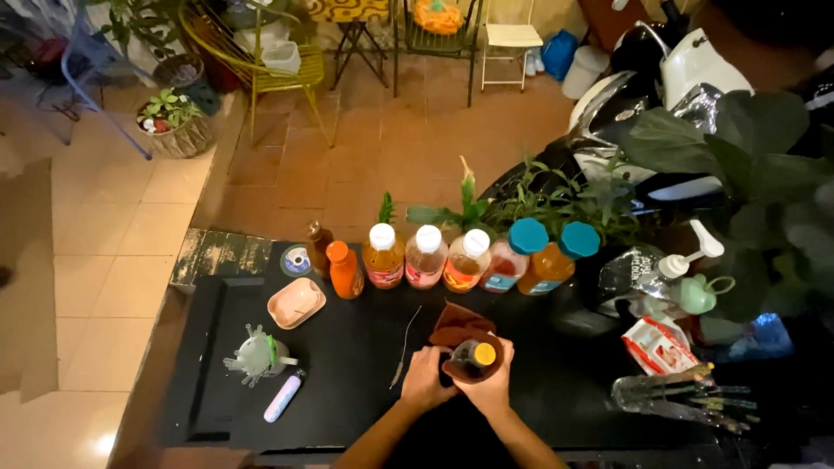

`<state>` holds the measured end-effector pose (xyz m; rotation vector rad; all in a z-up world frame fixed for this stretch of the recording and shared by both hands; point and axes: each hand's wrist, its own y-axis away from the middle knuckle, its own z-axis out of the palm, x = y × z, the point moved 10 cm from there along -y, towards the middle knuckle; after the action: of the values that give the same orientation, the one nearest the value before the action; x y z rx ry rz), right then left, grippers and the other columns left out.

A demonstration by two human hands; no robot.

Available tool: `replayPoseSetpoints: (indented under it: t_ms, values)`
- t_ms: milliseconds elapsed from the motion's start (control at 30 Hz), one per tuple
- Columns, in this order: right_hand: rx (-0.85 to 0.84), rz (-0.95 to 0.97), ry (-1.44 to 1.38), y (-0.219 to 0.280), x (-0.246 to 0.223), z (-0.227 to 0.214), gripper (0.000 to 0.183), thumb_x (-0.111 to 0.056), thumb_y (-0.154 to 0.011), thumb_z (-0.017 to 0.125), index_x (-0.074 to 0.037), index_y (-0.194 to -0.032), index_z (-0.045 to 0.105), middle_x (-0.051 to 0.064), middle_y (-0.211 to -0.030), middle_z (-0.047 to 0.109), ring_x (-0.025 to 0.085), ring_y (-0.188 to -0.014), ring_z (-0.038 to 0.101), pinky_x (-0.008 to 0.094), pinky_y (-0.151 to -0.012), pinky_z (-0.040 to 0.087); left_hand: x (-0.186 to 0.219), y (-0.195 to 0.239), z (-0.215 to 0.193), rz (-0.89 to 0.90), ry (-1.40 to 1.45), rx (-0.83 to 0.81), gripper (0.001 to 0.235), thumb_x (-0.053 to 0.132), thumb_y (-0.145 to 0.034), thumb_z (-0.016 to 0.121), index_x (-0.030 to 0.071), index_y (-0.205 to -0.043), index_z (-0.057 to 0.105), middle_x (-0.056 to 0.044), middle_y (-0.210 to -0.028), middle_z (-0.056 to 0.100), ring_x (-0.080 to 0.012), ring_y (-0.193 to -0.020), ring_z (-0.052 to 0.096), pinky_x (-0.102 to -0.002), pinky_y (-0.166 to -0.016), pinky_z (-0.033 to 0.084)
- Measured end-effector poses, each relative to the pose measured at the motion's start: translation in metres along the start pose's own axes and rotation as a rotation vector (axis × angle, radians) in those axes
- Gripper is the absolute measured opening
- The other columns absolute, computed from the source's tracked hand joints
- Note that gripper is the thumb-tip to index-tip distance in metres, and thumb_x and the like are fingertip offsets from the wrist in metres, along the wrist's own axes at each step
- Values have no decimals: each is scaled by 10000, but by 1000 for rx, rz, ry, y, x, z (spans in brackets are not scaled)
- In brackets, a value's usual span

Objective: Wiping down various bottles and containers on a bar counter using a cleaning cloth.

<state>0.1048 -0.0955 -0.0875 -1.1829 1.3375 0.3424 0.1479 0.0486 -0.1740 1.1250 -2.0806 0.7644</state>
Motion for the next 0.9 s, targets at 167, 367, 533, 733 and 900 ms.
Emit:
replayPoseSetpoints:
  t_ms: [167,367,533,733,900]
  values:
    - [-205,175,353,42,86,13,753,-252,-478,1022,-75,-1103,641,117,-1125,552,318,-1079,525,442,-940,450,8,0,-6,46,18,48,638,288,-696,879,103,-1230,585,-137,-1127,648,-366,-1088,598,-454,-943,454]
    - [-179,126,193,7,41,2,896,-276,-421,1025,-26,-1138,549,112,-1109,491,300,-1058,508,415,-930,443,26,-2,-20,122,87,-2,874,174,-698,816,27,-1480,454,-200,-1285,620,-388,-1210,567,-464,-1036,413]
    - [-119,-20,213,-21,-8,-6,790,-275,-546,989,-41,-1157,547,104,-1121,474,265,-1069,518,368,-957,461,18,2,-4,161,130,-68,868,185,-735,798,9,-1501,430,-202,-1364,604,-388,-1243,555,-476,-1054,418]
    - [-218,-147,191,-11,-28,11,772,-263,-496,1032,-113,-1172,692,89,-1119,540,299,-1099,500,416,-983,444,4,-9,22,34,-59,-196,797,282,-720,849,55,-1400,500,-177,-1206,610,-395,-1148,562,-499,-975,444]
    - [-142,-10,119,18,31,8,824,-268,-496,997,-82,-1201,613,113,-1180,530,323,-1181,500,433,-1055,397,-19,2,23,72,-33,23,606,203,-753,809,86,-1295,565,-163,-1271,634,-392,-1203,573,-481,-984,460]
